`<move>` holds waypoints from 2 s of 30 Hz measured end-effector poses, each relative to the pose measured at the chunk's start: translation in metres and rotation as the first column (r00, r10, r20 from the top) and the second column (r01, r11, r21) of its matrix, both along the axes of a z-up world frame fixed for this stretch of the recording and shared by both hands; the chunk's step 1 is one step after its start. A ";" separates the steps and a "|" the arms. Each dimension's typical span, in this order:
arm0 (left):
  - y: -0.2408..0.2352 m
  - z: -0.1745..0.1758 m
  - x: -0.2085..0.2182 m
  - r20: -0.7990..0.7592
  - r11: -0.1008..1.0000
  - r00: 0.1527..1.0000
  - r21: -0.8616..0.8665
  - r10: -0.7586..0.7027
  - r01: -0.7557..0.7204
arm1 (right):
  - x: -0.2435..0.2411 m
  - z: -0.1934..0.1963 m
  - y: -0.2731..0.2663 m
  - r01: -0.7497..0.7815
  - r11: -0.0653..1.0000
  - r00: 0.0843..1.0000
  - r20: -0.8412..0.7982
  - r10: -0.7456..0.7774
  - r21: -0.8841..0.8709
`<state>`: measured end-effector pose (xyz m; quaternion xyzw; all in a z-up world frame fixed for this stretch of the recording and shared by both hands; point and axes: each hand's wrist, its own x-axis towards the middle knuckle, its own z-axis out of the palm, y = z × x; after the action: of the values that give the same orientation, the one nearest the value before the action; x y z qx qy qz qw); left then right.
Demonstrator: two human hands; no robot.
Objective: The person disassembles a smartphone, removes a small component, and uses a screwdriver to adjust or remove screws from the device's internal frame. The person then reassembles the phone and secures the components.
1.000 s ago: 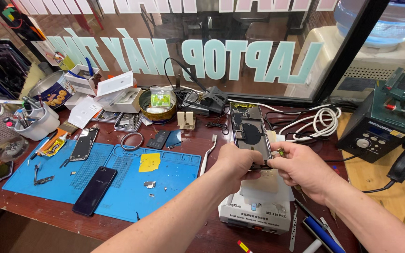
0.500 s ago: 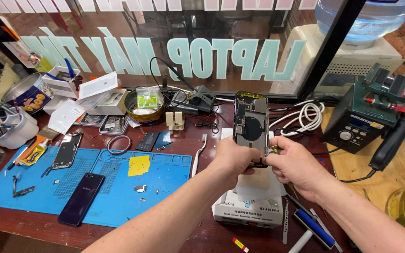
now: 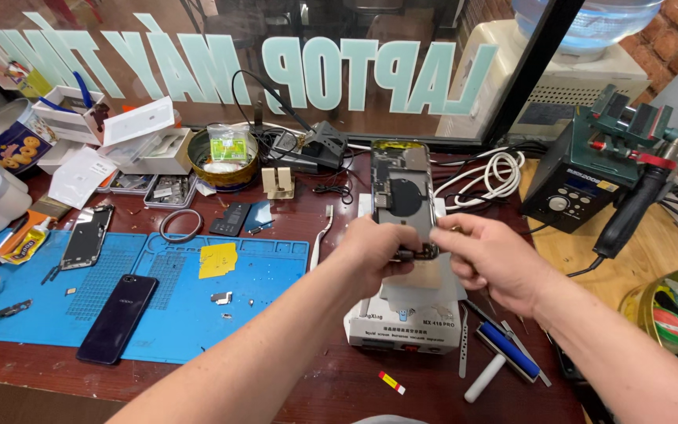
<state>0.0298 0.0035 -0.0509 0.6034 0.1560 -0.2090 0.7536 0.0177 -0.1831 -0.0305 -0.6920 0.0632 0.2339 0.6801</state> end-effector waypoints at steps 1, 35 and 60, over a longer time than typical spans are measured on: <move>0.005 -0.001 0.002 -0.017 0.998 1.000 -0.058 0.003 -0.004 | 0.002 0.002 -0.002 -0.002 1.000 1.000 -0.015 0.003 0.015; 0.063 -0.051 -0.020 -0.151 0.881 0.961 -0.387 0.230 -0.272 | 0.012 -0.060 -0.017 0.317 0.947 0.945 0.070 -0.321 0.060; 0.072 -0.046 -0.017 -0.227 0.983 0.971 -0.181 -0.069 0.027 | 0.015 -0.078 -0.016 0.565 0.803 0.825 0.124 -0.552 -0.188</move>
<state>0.0128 0.0756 -0.0972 0.5092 0.2092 -0.3094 0.7754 0.0325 -0.1993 -0.1083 -0.7194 0.2676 -0.0068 0.6409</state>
